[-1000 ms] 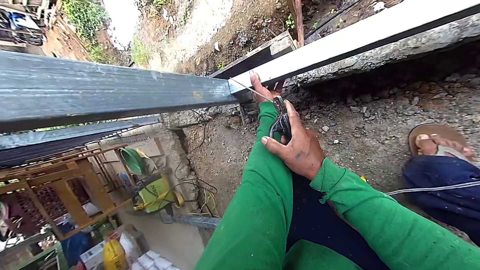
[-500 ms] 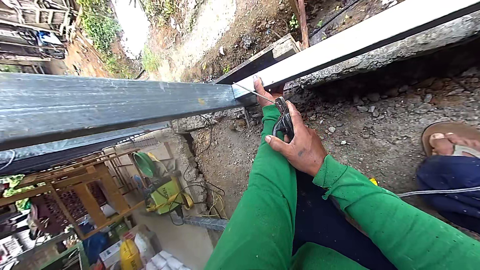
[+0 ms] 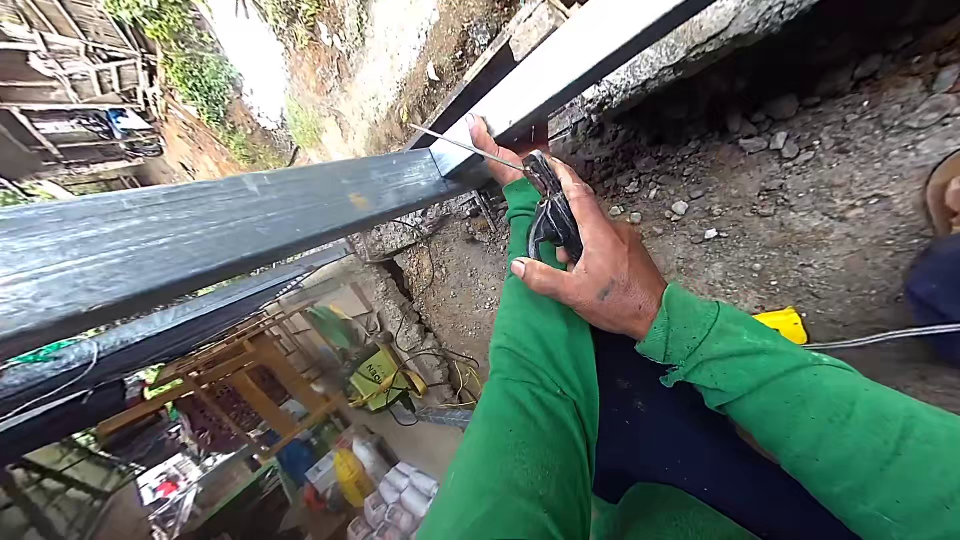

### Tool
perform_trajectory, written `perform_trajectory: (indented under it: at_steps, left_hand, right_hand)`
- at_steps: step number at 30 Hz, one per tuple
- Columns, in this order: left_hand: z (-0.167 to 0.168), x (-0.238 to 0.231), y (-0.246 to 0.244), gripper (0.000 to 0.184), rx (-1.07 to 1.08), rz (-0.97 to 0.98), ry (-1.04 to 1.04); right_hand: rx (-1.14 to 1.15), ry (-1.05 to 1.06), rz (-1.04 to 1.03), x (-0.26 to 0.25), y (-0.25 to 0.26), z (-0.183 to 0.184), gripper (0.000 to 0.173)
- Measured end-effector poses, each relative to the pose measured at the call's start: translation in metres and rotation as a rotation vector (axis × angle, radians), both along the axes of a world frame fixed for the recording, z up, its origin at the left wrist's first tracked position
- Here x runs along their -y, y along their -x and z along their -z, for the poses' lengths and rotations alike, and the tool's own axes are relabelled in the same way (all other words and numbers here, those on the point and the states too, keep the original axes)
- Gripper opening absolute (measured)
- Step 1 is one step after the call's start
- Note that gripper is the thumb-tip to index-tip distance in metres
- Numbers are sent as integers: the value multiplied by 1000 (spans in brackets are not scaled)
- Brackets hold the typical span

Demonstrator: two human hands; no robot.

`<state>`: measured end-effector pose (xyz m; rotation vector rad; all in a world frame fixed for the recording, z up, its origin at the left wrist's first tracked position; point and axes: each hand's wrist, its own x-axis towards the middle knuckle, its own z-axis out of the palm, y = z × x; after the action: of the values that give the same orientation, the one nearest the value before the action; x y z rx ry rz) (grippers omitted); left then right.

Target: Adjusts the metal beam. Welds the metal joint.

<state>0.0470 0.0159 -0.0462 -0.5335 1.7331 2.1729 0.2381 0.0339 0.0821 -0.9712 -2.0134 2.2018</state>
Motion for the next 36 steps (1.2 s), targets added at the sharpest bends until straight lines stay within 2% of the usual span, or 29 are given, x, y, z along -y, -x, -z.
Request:
perform_trajectory:
  at_steps: [6,10,19,23,36]
  left_hand:
    - [-9,-6,-5,62,75,22,-135]
    - [-13,-13,-10,56,-16,-50,-64]
    - [-28,-14,-9,48,96,-106,-115]
    - [-14,-8,-5,50,54,-90,-163]
    - [-10,-2,-3,47,74,-86,-220]
  right_hand:
    - [36,16,-17,-5,-2,2,103]
    - [44,16,-44,-6,1,0,103]
    - [59,-25,-94,-1,8,-5,102]
    - [109,-47,-109,2,11,-3,105]
    - [146,-99,-120,10,19,-3,106]
